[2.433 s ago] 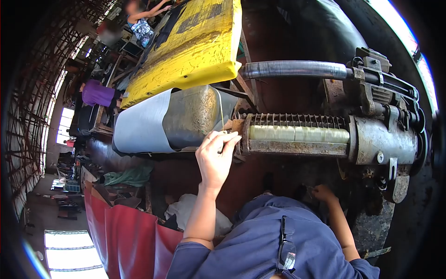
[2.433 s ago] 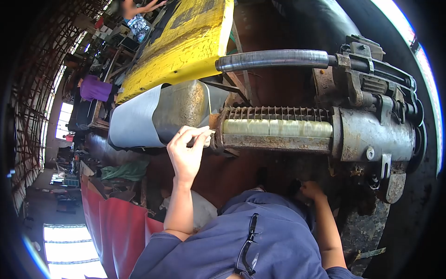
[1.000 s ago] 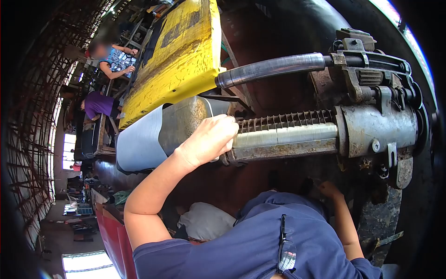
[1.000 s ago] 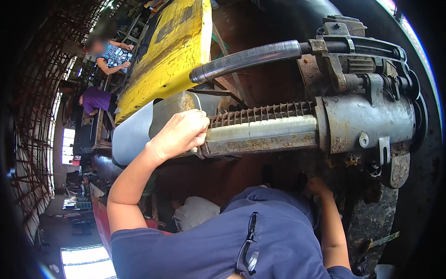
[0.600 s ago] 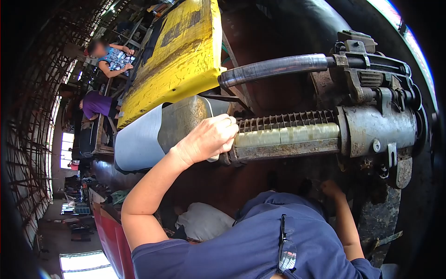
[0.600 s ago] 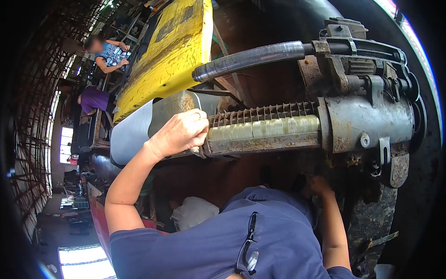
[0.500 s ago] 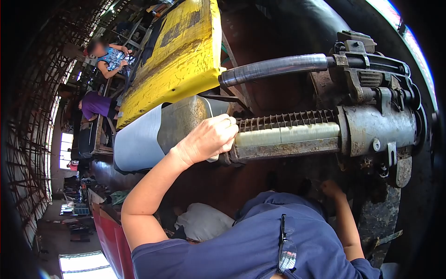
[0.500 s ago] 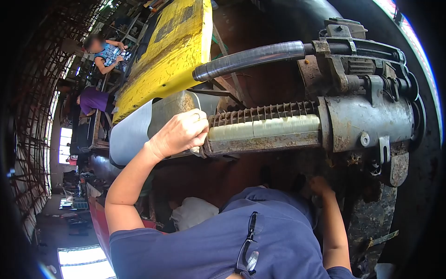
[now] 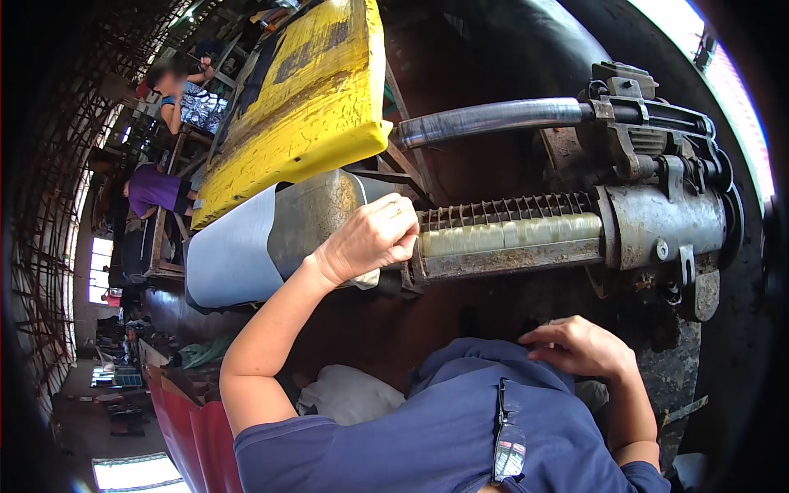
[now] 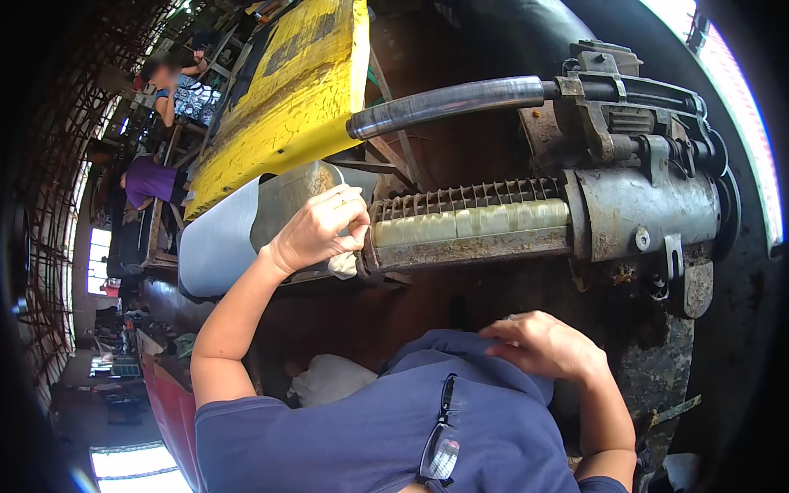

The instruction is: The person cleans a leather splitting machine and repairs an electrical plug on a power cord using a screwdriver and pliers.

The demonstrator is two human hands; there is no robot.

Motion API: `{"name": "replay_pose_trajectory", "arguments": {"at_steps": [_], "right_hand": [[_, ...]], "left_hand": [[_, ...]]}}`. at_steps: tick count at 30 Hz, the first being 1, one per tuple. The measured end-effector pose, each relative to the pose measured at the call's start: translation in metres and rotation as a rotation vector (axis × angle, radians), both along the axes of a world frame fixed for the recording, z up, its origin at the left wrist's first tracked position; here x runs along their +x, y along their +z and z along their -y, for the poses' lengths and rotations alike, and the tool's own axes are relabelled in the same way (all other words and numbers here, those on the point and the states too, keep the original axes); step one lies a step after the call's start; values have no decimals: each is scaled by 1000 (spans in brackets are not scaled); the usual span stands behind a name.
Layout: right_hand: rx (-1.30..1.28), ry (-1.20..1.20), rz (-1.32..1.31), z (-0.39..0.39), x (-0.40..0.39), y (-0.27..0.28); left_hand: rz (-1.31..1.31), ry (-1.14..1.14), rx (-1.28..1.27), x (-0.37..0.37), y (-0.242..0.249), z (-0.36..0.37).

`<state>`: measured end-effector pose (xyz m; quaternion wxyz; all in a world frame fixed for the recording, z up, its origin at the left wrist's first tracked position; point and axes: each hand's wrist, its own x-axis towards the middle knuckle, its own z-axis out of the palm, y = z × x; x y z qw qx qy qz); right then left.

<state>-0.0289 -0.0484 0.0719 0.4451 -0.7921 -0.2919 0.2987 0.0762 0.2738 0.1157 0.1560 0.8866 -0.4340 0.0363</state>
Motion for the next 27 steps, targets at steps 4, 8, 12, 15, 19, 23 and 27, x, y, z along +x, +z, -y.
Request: {"name": "replay_pose_trajectory", "arguments": {"at_steps": [4, 8, 12, 15, 19, 23, 27], "right_hand": [[250, -252, 455, -41, 26, 40], [210, -309, 745, -91, 76, 35], [222, -260, 742, -127, 105, 13], [144, -258, 760, -139, 111, 15], [168, -228, 716, -147, 117, 10], [160, -205, 693, -153, 119, 8], [122, -220, 727, -155, 119, 14]], "left_hand": [[71, -25, -30, 0, -7, -4], [164, -50, -119, 0, -12, -7], [204, -53, -183, 0, -19, -11], [204, -50, -205, -1, -22, -13], [233, -50, -228, -2, -23, -14], [266, -43, -235, -5, -25, -15], [293, -28, -237, -6, -28, -18]]}}
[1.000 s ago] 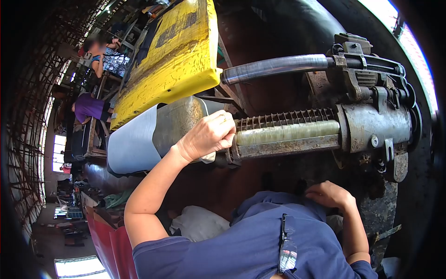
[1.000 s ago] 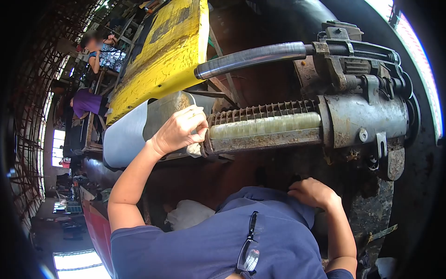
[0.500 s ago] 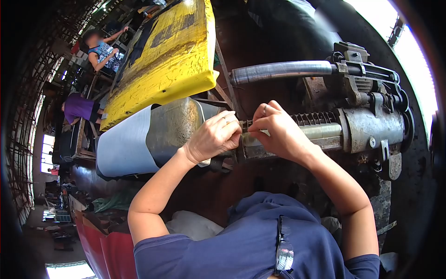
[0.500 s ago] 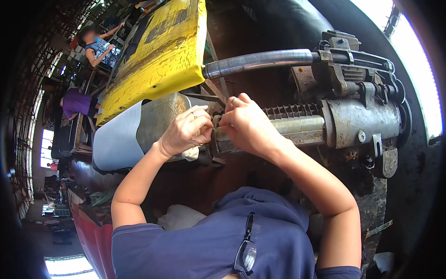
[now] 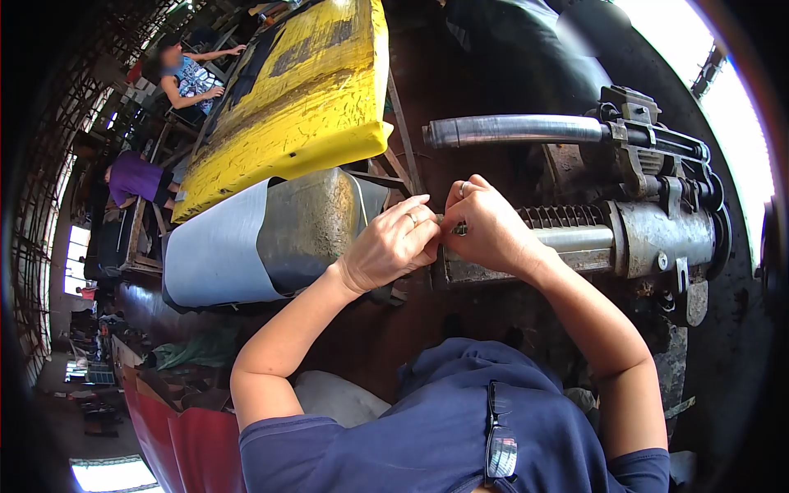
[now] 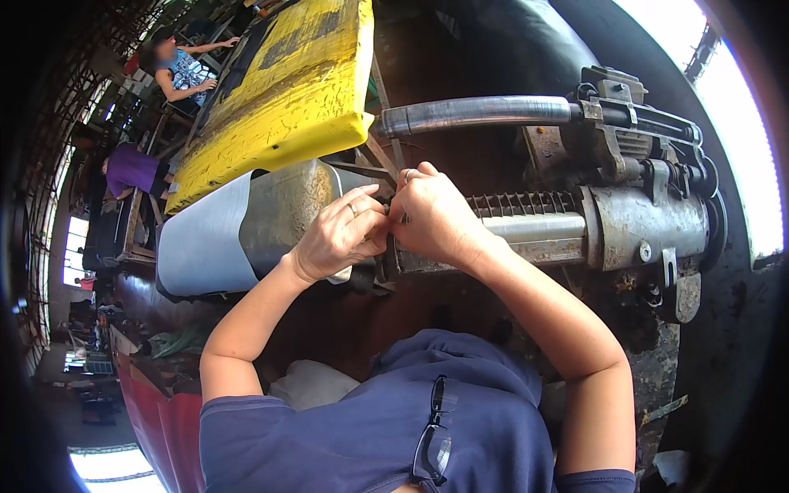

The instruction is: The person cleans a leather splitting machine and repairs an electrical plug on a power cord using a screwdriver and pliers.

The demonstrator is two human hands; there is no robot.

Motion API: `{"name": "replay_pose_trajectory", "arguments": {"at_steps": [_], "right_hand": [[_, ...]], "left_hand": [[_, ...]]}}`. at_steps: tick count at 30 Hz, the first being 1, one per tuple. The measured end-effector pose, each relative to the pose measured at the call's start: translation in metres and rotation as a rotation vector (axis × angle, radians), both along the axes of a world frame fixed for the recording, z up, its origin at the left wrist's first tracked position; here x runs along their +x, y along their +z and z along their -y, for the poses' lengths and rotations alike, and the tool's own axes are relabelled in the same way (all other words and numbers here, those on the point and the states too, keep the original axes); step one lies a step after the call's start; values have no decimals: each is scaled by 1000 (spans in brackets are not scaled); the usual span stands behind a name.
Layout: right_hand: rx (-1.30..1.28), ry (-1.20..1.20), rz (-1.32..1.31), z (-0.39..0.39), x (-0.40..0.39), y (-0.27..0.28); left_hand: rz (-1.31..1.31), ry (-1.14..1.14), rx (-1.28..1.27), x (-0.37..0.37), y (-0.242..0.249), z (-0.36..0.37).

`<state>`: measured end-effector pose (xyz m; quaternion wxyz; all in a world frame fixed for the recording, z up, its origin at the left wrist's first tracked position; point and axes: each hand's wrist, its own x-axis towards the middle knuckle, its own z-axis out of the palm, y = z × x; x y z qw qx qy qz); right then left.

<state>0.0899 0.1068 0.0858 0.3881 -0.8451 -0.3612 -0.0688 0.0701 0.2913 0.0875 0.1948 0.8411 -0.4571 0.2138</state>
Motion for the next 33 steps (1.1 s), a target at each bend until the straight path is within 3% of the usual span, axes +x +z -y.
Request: {"name": "replay_pose_trajectory", "arguments": {"at_steps": [8, 13, 16, 22, 28, 33], "right_hand": [[40, -43, 71, 5, 0, -6], [41, -58, 43, 6, -1, -1], [32, -60, 44, 4, 0, -2], [36, -69, 37, 5, 0, -1], [25, -88, 76, 7, 3, 1], [46, -96, 77, 11, 5, 1]], "left_hand": [[-52, 100, -71, 2, 8, -9], [-669, 200, -163, 3, 10, -8], [-875, 186, -182, 6, 10, -5], [-815, 183, -118, 17, 7, 1], [-487, 159, -55, 19, 7, 11], [-574, 97, -72, 26, 7, 7]]}}
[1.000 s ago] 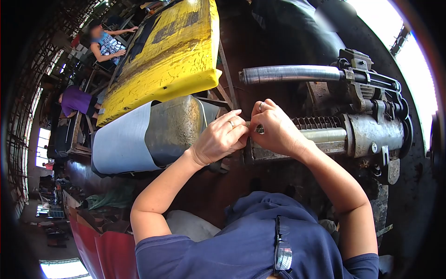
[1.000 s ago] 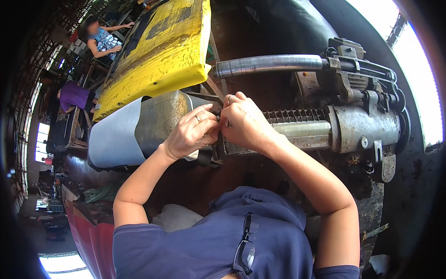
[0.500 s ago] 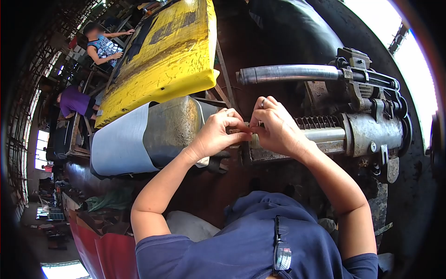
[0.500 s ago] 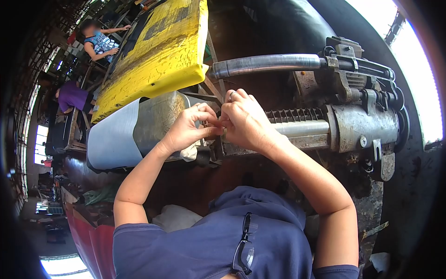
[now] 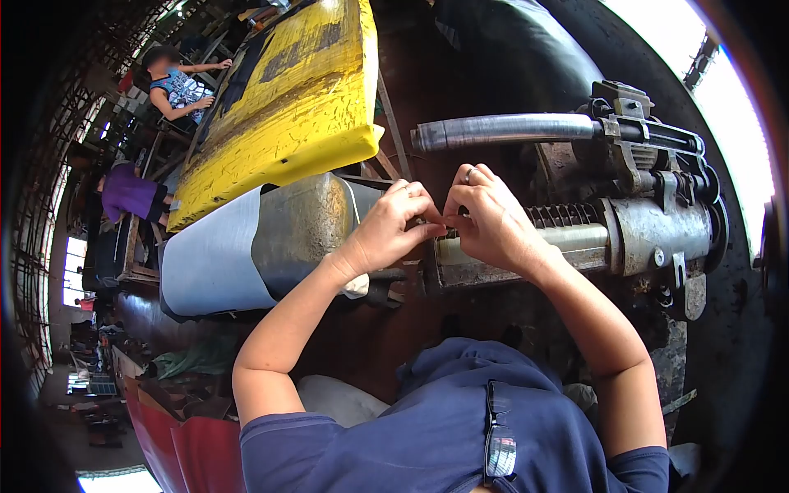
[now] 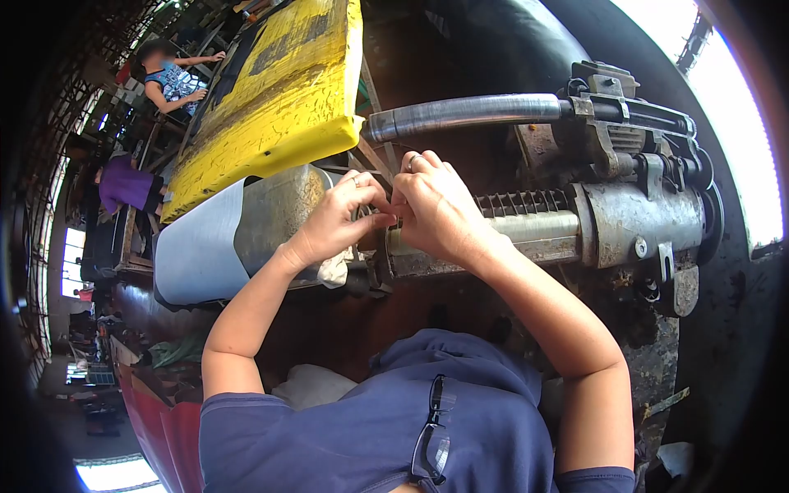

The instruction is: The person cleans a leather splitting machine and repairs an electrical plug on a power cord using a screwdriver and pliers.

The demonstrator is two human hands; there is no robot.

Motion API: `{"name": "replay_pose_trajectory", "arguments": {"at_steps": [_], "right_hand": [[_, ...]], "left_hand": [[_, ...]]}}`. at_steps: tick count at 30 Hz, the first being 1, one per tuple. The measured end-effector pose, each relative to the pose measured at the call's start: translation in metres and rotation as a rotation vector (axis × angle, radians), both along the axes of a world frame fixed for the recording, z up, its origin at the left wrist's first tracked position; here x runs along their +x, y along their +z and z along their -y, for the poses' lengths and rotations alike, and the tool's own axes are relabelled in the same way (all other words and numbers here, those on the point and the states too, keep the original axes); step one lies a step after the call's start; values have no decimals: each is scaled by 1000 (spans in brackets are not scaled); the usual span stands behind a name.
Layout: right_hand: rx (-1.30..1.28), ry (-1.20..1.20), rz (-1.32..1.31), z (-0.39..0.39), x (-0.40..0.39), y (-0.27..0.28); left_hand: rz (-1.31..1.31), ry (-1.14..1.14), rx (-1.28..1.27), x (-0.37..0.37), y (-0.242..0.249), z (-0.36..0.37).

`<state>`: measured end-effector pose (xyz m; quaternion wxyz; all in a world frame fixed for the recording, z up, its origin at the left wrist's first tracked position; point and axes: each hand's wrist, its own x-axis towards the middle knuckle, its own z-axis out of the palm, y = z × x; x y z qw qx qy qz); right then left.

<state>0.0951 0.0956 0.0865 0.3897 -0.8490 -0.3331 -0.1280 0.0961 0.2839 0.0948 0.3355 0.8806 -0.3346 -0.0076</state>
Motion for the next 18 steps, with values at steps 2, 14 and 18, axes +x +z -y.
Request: {"name": "replay_pose_trajectory", "arguments": {"at_steps": [2, 14, 18], "right_hand": [[8, -9, -16, 1, 0, 1], [14, -31, 27, -2, 5, 3], [30, -41, 46, 0, 6, 5]], "left_hand": [[-129, 13, -57, 1, 0, -4], [-9, 7, 42, 0, -1, -1], [140, -13, 26, 1, -3, 3]]}}
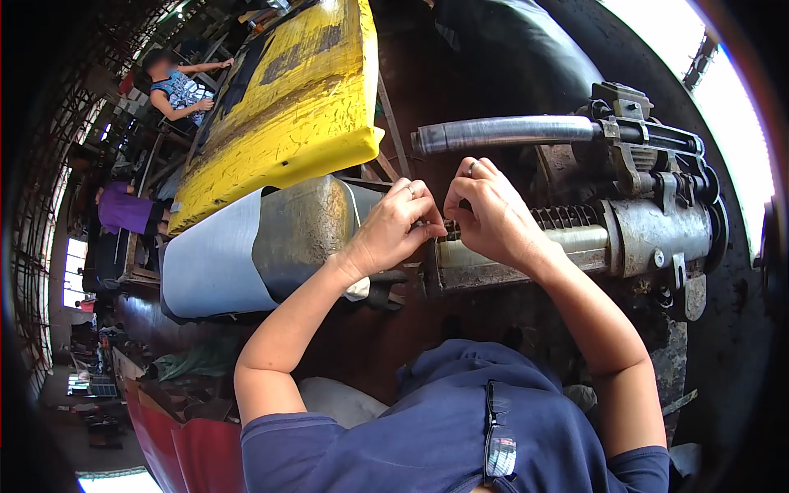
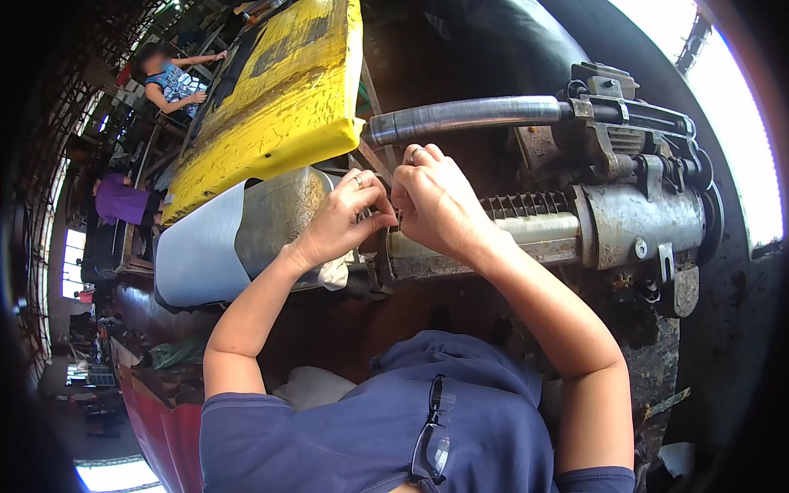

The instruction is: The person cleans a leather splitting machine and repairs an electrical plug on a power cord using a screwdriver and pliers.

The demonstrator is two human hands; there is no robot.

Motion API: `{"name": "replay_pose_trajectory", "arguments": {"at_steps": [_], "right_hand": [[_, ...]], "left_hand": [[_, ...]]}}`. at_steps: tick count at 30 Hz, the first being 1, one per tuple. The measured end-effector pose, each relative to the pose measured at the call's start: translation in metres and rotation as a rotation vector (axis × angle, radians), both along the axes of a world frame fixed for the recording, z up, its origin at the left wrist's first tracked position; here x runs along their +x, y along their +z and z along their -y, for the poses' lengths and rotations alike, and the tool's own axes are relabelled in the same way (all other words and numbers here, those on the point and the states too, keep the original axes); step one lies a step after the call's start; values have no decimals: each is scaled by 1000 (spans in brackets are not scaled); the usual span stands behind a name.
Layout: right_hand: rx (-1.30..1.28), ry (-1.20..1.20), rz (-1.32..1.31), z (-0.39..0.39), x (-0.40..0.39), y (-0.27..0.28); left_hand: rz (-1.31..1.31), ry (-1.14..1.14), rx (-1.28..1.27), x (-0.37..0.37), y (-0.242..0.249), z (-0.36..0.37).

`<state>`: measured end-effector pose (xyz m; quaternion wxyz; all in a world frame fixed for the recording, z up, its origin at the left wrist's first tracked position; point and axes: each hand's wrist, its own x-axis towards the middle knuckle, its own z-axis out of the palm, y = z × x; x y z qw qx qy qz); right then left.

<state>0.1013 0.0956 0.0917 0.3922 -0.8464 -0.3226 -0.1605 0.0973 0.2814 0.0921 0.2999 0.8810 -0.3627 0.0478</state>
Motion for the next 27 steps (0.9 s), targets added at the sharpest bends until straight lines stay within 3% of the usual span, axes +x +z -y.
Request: {"name": "replay_pose_trajectory", "arguments": {"at_steps": [7, 15, 19, 27], "right_hand": [[2, -33, -1, 4, -1, 2], [-30, -157, -78, 16, -6, 8], [-116, 40, -275, 9, -9, 7], [-122, -2, -211, -13, -2, -18]], "left_hand": [[193, -7, 5, 2, -1, 5], [223, 25, -45, 2, -3, 3], [271, 6, -12, -1, -1, 4], [308, 51, -119, -3, 0, 3]]}}
